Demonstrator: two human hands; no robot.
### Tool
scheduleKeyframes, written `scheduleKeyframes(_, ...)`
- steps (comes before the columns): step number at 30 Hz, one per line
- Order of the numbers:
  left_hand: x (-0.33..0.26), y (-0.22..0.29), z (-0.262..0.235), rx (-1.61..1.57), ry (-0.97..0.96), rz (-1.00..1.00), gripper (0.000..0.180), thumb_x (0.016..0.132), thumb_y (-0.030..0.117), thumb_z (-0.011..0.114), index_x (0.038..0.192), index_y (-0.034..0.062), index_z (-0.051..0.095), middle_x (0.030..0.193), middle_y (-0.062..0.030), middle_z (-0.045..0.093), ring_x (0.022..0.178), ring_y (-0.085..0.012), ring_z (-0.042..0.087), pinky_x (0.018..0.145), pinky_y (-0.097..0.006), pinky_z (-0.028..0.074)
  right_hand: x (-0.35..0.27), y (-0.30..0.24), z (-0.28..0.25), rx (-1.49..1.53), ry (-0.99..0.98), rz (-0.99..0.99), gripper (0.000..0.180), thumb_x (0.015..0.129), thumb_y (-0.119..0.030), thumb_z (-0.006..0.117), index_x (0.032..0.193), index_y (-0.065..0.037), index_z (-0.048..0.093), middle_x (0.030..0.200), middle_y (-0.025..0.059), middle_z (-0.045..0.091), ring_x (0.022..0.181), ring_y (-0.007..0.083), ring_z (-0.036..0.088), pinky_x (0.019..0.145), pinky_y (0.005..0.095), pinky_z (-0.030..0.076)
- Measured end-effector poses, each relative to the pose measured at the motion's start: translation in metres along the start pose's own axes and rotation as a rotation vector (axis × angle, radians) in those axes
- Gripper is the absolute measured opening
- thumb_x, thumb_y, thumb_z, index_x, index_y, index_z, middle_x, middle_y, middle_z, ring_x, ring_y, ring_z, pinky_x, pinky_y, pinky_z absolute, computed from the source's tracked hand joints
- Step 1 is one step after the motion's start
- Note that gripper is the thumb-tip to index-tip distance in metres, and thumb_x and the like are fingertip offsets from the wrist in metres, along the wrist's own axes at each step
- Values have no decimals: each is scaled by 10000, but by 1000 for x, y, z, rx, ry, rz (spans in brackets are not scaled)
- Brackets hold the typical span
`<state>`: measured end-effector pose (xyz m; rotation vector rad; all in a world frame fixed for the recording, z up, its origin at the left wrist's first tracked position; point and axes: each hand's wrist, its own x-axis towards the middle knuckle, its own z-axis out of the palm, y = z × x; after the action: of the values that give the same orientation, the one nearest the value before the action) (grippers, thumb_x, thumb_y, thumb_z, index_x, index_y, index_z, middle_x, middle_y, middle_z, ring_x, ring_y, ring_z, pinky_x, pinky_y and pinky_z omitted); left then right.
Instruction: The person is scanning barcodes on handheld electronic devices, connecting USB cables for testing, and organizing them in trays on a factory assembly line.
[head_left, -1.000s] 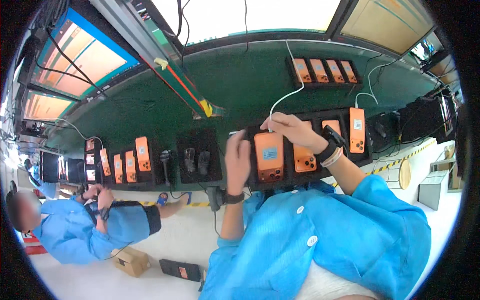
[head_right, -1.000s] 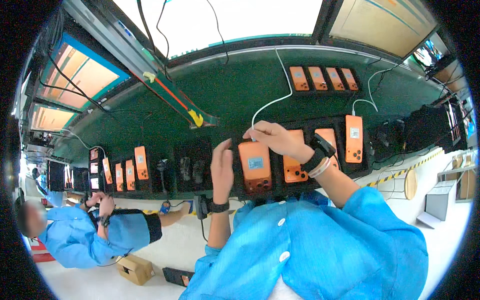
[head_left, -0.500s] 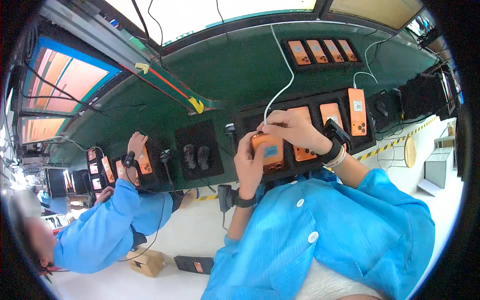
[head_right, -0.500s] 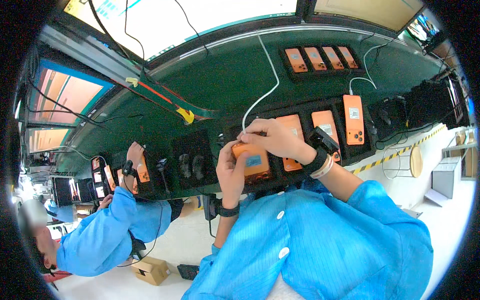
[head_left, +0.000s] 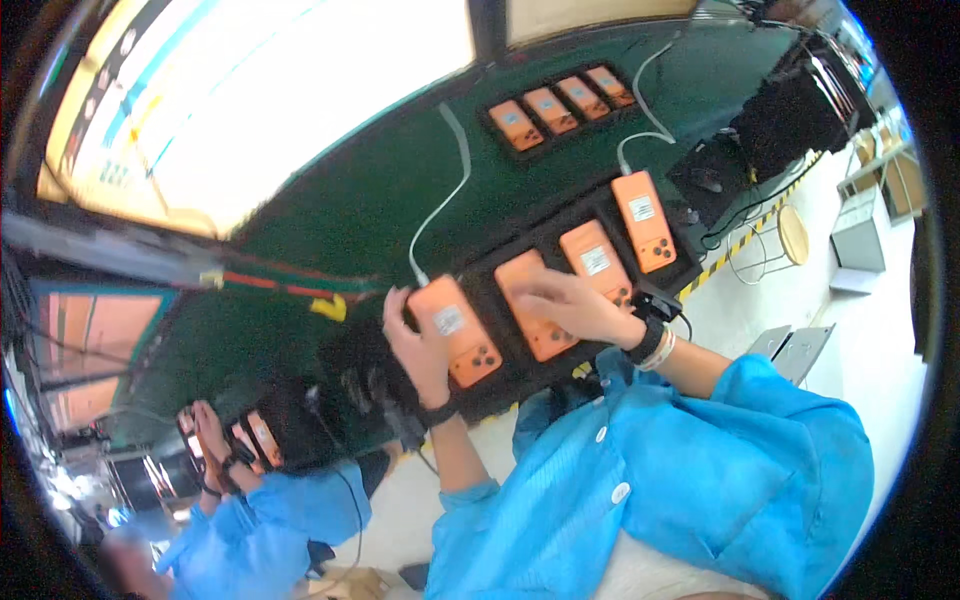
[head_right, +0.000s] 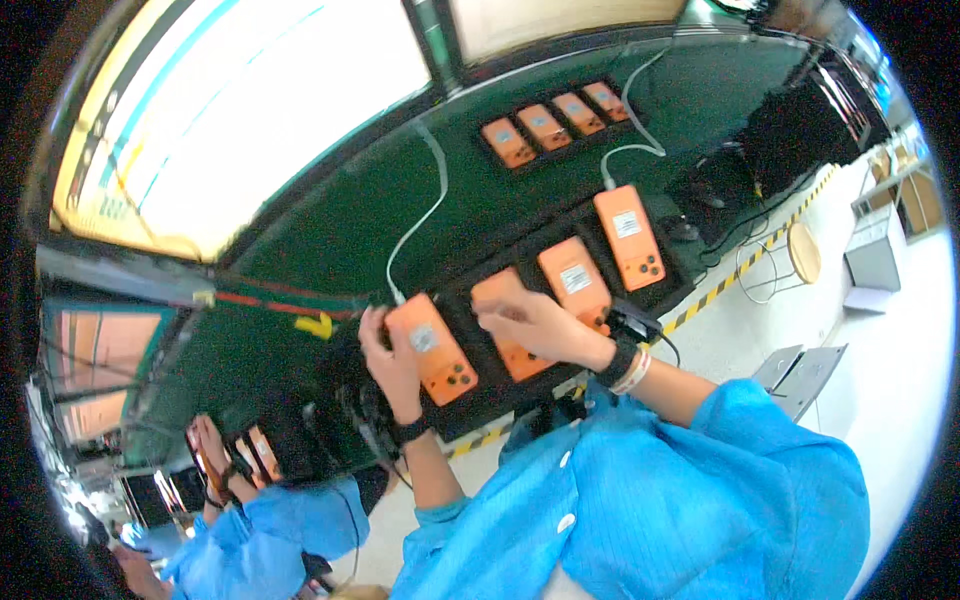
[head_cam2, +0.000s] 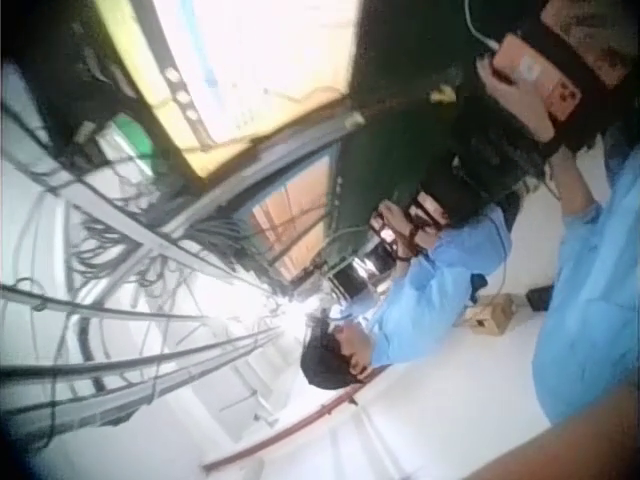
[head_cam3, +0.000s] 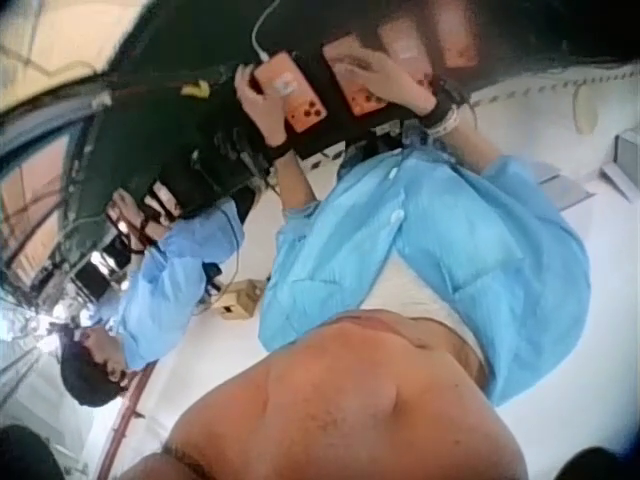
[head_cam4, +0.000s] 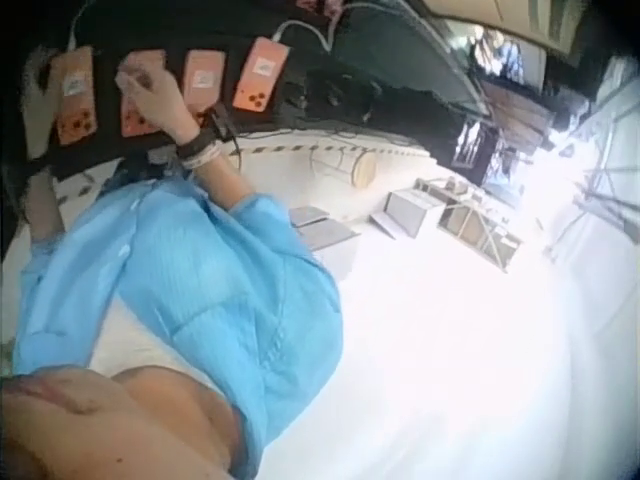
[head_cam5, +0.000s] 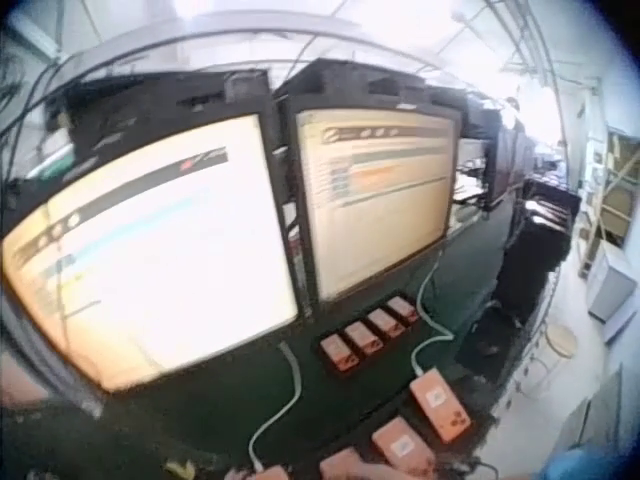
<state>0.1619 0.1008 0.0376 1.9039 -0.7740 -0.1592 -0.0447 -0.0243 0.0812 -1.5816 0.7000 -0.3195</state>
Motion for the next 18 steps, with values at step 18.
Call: scheduleKeyframes(18,-256,313,327,-685,-1178,120,158,926,39,572,1047,-22,652,836,-115,712,823,-121,675,732,-271,521,-361,101,-373,49,326,151,353,990,-306,551,1222,-50,625,1132,71,679,1053,147,611,921,300,472)
